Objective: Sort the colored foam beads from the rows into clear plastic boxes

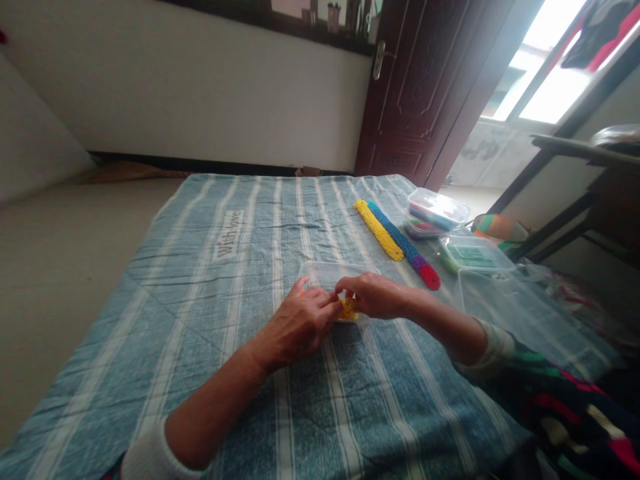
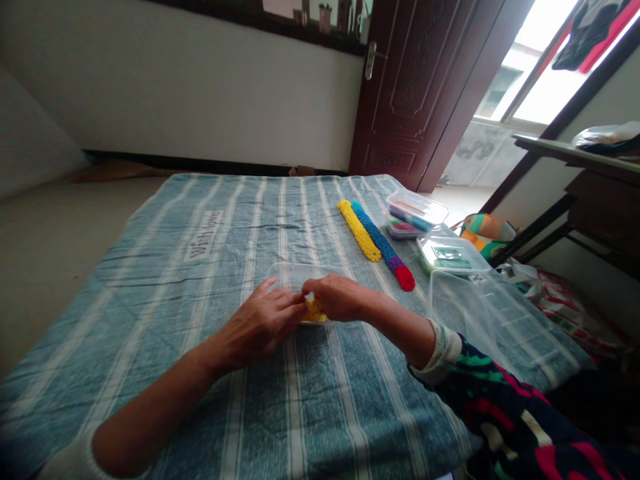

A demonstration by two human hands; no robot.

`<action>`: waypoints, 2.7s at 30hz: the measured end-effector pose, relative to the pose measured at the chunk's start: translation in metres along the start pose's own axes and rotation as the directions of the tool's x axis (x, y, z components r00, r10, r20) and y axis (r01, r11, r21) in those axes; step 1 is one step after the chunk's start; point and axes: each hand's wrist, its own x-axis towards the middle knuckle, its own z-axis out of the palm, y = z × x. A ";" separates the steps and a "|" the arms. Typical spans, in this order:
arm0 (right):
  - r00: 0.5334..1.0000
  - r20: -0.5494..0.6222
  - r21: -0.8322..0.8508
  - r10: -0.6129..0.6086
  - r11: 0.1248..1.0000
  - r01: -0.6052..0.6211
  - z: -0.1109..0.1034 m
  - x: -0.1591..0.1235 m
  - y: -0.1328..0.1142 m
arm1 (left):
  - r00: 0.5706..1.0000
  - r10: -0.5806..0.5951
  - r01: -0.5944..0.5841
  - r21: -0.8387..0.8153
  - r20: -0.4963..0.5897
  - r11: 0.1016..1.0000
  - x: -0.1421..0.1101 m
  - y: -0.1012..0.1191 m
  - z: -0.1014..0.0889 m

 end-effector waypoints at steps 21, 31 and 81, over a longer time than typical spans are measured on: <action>0.998 -0.049 0.077 -0.027 0.997 0.031 0.010 0.000 0.004 | 0.997 0.013 -0.016 0.043 0.069 0.999 0.011 0.009 0.001; 0.994 -0.105 0.123 -0.006 0.992 0.019 -0.005 -0.003 0.000 | 0.996 0.003 -0.010 0.084 0.088 0.996 0.011 0.008 0.002; 0.938 -0.041 -0.548 0.344 0.777 -0.309 -0.067 0.004 0.125 | 0.975 -0.085 0.078 0.045 0.206 0.996 0.012 0.009 0.000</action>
